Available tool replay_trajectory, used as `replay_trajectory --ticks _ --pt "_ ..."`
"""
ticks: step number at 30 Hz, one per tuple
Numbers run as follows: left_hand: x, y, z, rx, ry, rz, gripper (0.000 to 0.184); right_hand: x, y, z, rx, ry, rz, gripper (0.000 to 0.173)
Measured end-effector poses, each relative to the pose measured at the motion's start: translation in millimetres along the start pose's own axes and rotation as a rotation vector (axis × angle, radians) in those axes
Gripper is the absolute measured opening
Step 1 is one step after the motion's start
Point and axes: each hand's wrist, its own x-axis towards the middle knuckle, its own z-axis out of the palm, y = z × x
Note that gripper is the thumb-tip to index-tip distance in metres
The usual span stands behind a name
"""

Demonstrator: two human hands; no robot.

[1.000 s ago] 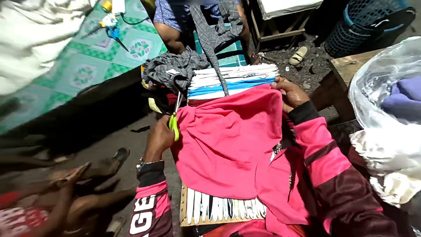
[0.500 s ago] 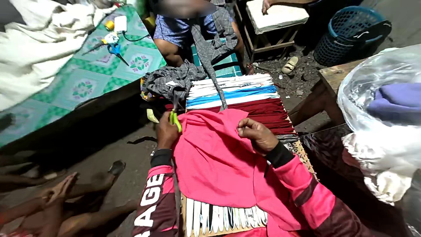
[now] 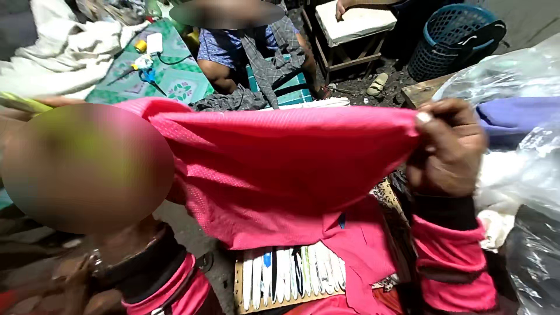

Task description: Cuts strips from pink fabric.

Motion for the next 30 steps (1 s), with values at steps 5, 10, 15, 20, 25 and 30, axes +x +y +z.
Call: replay_trajectory --ticks 5,10,15,20,25,30 --pt "62 -12 40 0.080 -0.053 0.251 0.042 35 -18 -6 -0.160 0.133 -0.226 0.014" --pt "80 1 123 0.367 -0.071 -0.171 0.058 97 92 -14 -0.534 -0.100 -0.032 0.029" --pt "13 26 137 0.407 -0.303 -0.300 0.057 50 132 -36 -0.818 -0.302 0.314 0.045" --pt "-100 15 144 0.199 -0.659 -0.277 0.054 -81 115 -55 -0.911 -0.201 0.735 0.045" --pt "-163 9 146 0.153 -0.832 -0.195 0.056 -135 99 -29 -0.912 -0.323 1.001 0.053" --pt "-189 0 150 0.317 -0.806 -0.119 0.051 -131 121 -15 -0.964 -0.233 1.071 0.063"
